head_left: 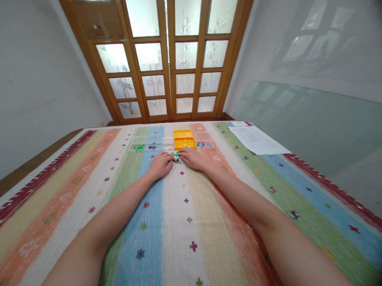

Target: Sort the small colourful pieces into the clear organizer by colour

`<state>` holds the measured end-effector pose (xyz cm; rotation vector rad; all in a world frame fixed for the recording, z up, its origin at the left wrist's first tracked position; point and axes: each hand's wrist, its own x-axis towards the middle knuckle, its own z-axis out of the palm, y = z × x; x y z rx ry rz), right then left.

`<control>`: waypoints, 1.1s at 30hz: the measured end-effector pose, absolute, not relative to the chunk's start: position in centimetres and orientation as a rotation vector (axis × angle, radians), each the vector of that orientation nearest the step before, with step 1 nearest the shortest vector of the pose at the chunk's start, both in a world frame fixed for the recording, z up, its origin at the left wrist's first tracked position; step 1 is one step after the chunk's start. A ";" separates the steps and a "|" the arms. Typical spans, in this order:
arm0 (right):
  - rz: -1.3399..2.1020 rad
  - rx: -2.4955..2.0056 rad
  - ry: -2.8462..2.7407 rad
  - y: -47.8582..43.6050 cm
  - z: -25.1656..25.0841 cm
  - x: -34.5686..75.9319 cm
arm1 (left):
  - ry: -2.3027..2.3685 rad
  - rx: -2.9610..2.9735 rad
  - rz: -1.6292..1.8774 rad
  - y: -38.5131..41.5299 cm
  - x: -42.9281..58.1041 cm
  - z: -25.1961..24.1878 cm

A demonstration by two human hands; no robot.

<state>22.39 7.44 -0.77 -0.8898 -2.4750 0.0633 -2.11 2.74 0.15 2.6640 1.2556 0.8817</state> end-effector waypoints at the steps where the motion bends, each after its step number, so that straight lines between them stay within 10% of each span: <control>1: 0.059 -0.884 -2.477 7.4 -0.8 22.3 | 1.253 2.667 0.883 2.8 -2.1 0.1; 33: 0.230 -0.929 -2.269 8.1 1.2 21.7 | 1.452 2.573 0.965 3.2 -3.0 0.2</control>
